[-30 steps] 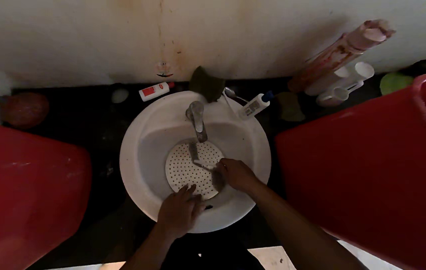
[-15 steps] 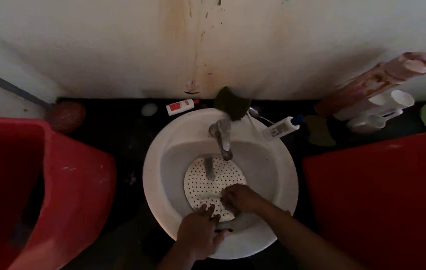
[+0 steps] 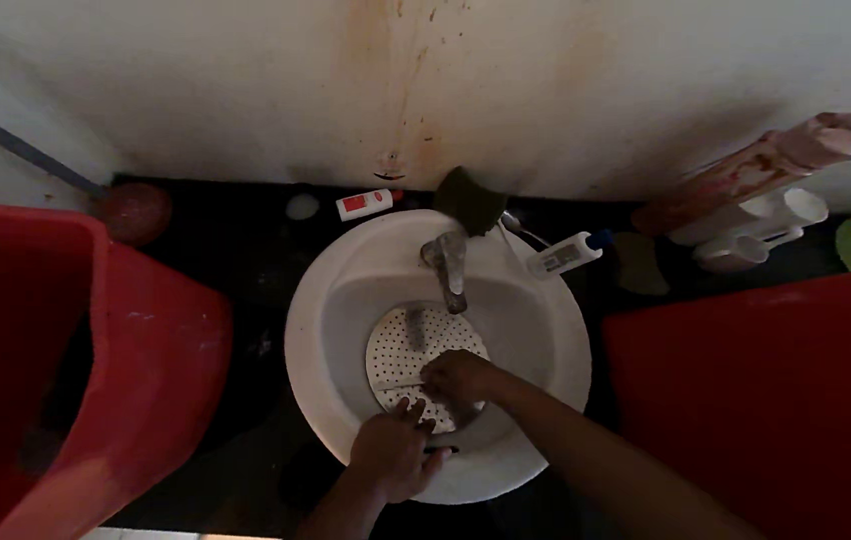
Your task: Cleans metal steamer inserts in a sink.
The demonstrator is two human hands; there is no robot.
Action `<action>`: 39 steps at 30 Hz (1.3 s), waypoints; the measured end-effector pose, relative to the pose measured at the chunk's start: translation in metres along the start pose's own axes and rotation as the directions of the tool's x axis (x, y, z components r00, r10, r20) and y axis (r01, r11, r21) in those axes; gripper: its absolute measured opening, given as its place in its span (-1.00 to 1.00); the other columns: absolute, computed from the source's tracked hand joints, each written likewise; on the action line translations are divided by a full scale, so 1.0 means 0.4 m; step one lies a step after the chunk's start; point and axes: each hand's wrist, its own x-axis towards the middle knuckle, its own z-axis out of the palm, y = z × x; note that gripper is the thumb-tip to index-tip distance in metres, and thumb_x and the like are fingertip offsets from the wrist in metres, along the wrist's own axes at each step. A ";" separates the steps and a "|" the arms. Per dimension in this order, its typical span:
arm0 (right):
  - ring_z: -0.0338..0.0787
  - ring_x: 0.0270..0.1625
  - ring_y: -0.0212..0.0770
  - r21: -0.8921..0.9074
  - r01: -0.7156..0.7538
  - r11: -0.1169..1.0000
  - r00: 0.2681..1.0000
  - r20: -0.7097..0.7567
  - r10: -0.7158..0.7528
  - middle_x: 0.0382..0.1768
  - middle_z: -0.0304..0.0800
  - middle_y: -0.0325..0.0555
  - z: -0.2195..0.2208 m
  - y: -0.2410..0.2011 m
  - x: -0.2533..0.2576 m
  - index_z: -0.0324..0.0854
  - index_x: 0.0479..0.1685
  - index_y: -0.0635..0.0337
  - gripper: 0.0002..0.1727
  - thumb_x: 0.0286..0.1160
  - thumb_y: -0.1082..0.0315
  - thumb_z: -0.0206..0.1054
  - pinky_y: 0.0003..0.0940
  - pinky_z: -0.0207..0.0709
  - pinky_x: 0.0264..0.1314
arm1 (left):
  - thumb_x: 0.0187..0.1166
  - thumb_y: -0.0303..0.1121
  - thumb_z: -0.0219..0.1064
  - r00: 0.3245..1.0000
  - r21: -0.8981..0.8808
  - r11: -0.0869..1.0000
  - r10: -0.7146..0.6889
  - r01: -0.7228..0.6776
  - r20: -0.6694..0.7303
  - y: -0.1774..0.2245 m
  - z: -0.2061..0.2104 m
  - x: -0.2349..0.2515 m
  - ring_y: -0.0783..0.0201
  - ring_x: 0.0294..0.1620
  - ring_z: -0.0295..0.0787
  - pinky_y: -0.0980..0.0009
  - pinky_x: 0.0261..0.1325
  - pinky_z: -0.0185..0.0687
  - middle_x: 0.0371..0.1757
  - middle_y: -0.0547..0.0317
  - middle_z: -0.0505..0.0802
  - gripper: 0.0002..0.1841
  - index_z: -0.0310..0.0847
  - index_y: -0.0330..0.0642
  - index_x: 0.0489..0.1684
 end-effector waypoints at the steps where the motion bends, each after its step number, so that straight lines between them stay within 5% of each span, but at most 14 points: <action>1: 0.72 0.40 0.14 0.009 -0.033 0.999 0.999 -0.014 0.033 0.28 0.77 0.15 0.000 -0.004 0.007 0.71 0.33 0.13 -0.50 0.86 -0.02 0.03 0.23 0.48 0.50 | 0.75 0.37 -0.38 1.000 -0.002 1.000 0.004 -0.004 0.003 0.001 0.003 -0.001 -0.03 0.90 0.04 -0.14 0.65 0.35 0.91 0.23 0.20 -0.20 0.29 0.13 0.81; 4: 0.77 0.33 0.13 0.143 -0.188 0.972 0.948 -0.234 0.218 0.22 0.82 0.09 -0.046 0.013 0.047 0.78 0.27 0.00 -0.52 0.82 -0.08 0.09 0.27 0.56 0.39 | 0.75 0.37 -0.34 1.000 -0.033 0.999 0.005 -0.005 -0.009 -0.005 0.003 -0.002 -0.04 0.90 0.05 -0.16 0.63 0.37 0.91 0.24 0.21 -0.20 0.32 0.13 0.79; 8: 0.75 0.31 0.12 -0.042 0.037 0.998 0.998 0.043 -0.035 0.19 0.81 0.15 -0.034 -0.045 0.059 0.77 0.23 0.13 -0.53 0.83 -0.02 0.11 0.24 0.50 0.44 | 0.75 0.36 -0.32 1.000 -0.042 0.999 0.005 -0.005 -0.008 -0.006 -0.005 0.000 -0.06 0.90 0.05 -0.19 0.62 0.36 0.91 0.22 0.22 -0.22 0.33 0.12 0.77; 12: 0.72 0.40 0.15 -0.024 -0.122 0.992 0.984 -0.134 0.118 0.29 0.79 0.11 -0.064 -0.042 0.087 0.74 0.33 0.01 -0.49 0.84 -0.09 0.04 0.27 0.50 0.48 | 0.75 0.37 -0.33 1.000 -0.041 0.999 0.014 -0.014 0.000 -0.010 -0.010 0.001 -0.07 0.90 0.05 -0.19 0.61 0.38 0.90 0.21 0.22 -0.21 0.33 0.11 0.78; 15: 0.77 0.29 0.11 -0.141 0.097 0.985 0.988 0.136 -0.077 0.17 0.83 0.12 -0.046 -0.060 0.086 0.77 0.25 0.10 -0.56 0.83 0.02 0.12 0.26 0.52 0.42 | 0.76 0.35 -0.32 1.000 -0.044 0.999 0.022 -0.022 -0.009 -0.011 -0.005 -0.001 -0.08 0.89 0.06 -0.19 0.65 0.33 0.90 0.19 0.23 -0.22 0.34 0.08 0.76; 19: 0.71 0.42 0.13 -0.111 -0.072 0.991 0.991 -0.119 0.058 0.31 0.78 0.08 -0.062 -0.077 0.092 0.72 0.35 0.01 -0.48 0.85 -0.11 0.02 0.27 0.49 0.47 | 0.75 0.36 -0.32 1.000 -0.061 0.998 0.029 -0.030 -0.004 -0.010 -0.011 0.001 -0.08 0.90 0.05 -0.18 0.63 0.36 0.90 0.19 0.23 -0.21 0.35 0.08 0.76; 22: 0.79 0.23 0.13 -0.181 0.122 0.976 0.988 0.120 -0.101 0.10 0.84 0.14 -0.055 -0.089 0.101 0.81 0.13 0.14 -0.56 0.81 0.01 0.16 0.24 0.55 0.36 | 0.76 0.35 -0.33 1.000 -0.072 0.997 0.028 -0.027 0.009 -0.011 -0.006 -0.003 -0.10 0.91 0.01 -0.23 0.68 0.26 0.91 0.17 0.21 -0.21 0.32 0.07 0.78; 26: 0.75 0.34 0.12 -0.177 0.036 0.983 0.999 -0.025 -0.041 0.21 0.82 0.07 -0.070 -0.079 0.111 0.79 0.22 0.03 -0.51 0.83 -0.08 0.08 0.29 0.51 0.44 | 0.76 0.35 -0.33 1.000 -0.070 0.997 0.018 -0.017 0.021 -0.007 -0.010 0.001 -0.08 0.90 0.02 -0.21 0.65 0.32 0.91 0.20 0.21 -0.21 0.34 0.07 0.77; 29: 0.78 0.23 0.10 -0.224 0.141 0.964 0.980 0.167 -0.105 0.09 0.84 0.10 -0.065 -0.095 0.107 0.81 0.14 0.11 -0.55 0.81 -0.03 0.15 0.24 0.53 0.37 | 0.76 0.35 -0.34 0.999 -0.060 0.998 0.019 -0.018 0.026 -0.010 -0.007 -0.001 -0.09 0.91 0.01 -0.21 0.66 0.30 0.91 0.19 0.20 -0.21 0.32 0.06 0.78; 32: 0.74 0.37 0.11 -0.207 0.032 0.978 0.999 -0.004 -0.034 0.25 0.81 0.05 -0.066 -0.083 0.103 0.77 0.27 0.02 -0.51 0.84 -0.08 0.06 0.27 0.51 0.44 | 0.76 0.35 -0.33 0.999 -0.063 0.998 0.024 -0.022 0.034 -0.007 -0.008 0.000 -0.10 0.91 0.00 -0.21 0.64 0.33 0.92 0.18 0.19 -0.21 0.31 0.07 0.79; 36: 0.78 0.25 0.14 -0.240 0.169 0.956 0.976 0.176 -0.128 0.12 0.84 0.14 -0.059 -0.085 0.105 0.79 0.18 0.14 -0.56 0.82 0.01 0.14 0.27 0.53 0.38 | 0.77 0.34 -0.31 0.999 -0.069 0.997 0.034 -0.033 0.020 -0.013 -0.006 0.003 -0.13 0.90 0.03 -0.23 0.66 0.30 0.91 0.14 0.21 -0.21 0.34 0.03 0.76; 39: 0.74 0.38 0.10 -0.210 0.027 0.977 1.000 -0.007 -0.029 0.26 0.80 0.05 -0.076 -0.081 0.103 0.76 0.28 0.03 -0.51 0.84 -0.08 0.06 0.28 0.51 0.46 | 0.76 0.34 -0.31 0.999 -0.065 0.997 0.033 -0.031 0.024 -0.010 -0.014 0.002 -0.12 0.90 0.04 -0.22 0.63 0.35 0.91 0.16 0.21 -0.21 0.35 0.04 0.76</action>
